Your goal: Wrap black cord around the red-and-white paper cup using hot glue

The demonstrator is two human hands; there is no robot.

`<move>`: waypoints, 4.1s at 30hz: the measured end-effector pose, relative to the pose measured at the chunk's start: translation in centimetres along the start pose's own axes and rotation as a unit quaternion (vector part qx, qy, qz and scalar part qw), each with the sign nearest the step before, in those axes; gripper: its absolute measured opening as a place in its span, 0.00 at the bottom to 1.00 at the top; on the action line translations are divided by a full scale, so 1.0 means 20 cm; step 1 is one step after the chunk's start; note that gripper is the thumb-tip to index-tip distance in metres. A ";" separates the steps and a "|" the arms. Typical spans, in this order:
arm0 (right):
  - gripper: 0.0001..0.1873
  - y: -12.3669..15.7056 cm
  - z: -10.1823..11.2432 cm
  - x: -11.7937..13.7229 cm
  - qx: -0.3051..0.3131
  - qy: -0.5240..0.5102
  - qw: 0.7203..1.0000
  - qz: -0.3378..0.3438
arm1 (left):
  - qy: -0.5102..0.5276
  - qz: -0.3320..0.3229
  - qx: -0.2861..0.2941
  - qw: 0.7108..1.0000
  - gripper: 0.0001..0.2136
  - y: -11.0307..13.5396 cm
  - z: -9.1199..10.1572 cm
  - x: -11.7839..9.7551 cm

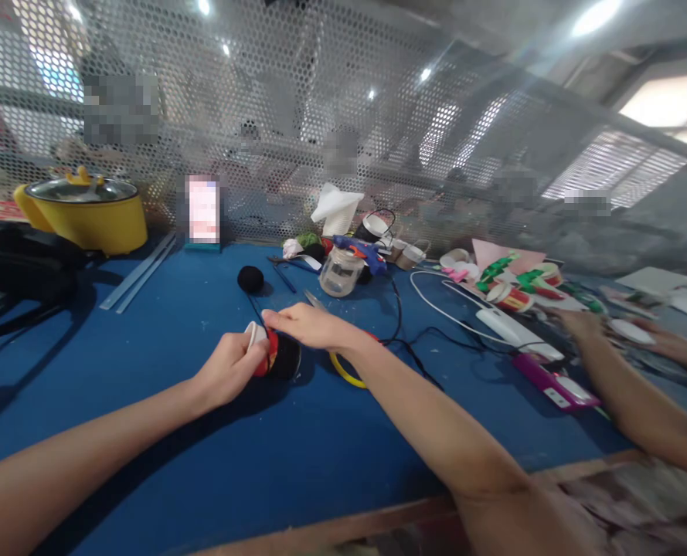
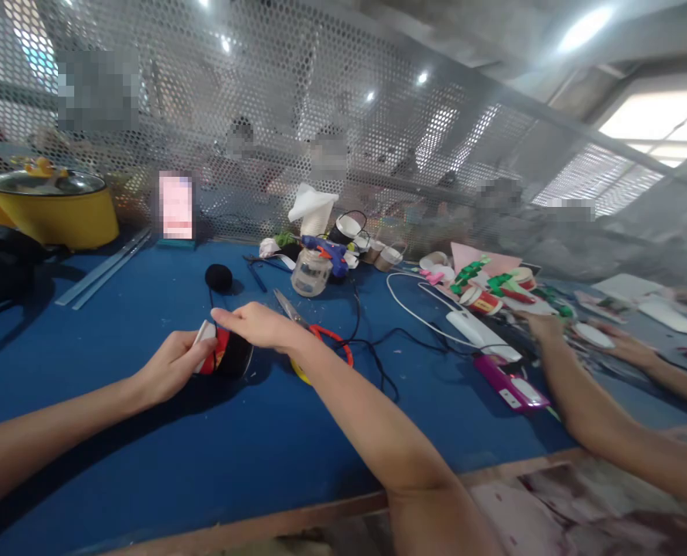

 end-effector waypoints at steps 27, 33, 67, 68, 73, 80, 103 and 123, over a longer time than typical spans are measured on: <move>0.07 0.03 0.09 0.07 -0.078 -0.208 0.975 0.024 | 0.090 0.094 0.014 0.991 0.14 -0.01 -0.02 0.06; 0.06 0.05 0.18 0.09 -0.132 -0.186 0.973 0.037 | 0.236 0.194 0.010 0.952 0.10 -0.01 -0.05 0.12; 0.04 0.02 0.15 0.00 -0.149 -0.118 0.982 0.004 | 0.220 0.130 0.021 0.967 0.12 0.05 -0.05 0.02; 0.04 0.02 0.15 -0.01 -0.146 -0.119 0.982 -0.001 | 0.223 0.125 0.021 0.967 0.12 0.05 -0.05 0.02; 0.03 0.01 0.12 -0.03 -0.131 -0.118 0.984 -0.010 | 0.218 0.100 0.015 0.971 0.13 0.05 -0.04 0.02; 0.04 0.01 0.09 -0.04 -0.112 -0.104 0.988 -0.008 | 0.200 0.052 0.014 0.978 0.13 0.05 -0.02 0.00; 0.27 0.04 0.04 -0.12 0.033 -0.152 0.978 -0.138 | 0.388 0.129 -0.157 0.899 0.08 -0.05 0.17 0.06; 0.10 0.18 0.29 -0.19 -0.161 -0.324 0.926 -0.110 | 0.288 0.107 -0.063 0.950 0.11 -0.01 0.08 0.09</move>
Point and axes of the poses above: each hand's wrist, its own y-axis away from the middle knuckle, its own z-axis out of the back of the hand, x = y × z, the point moved 10 cm from there along -y, towards the middle knuckle, and after that the axes turned 9 degrees about -x, right-handed, at the moved point
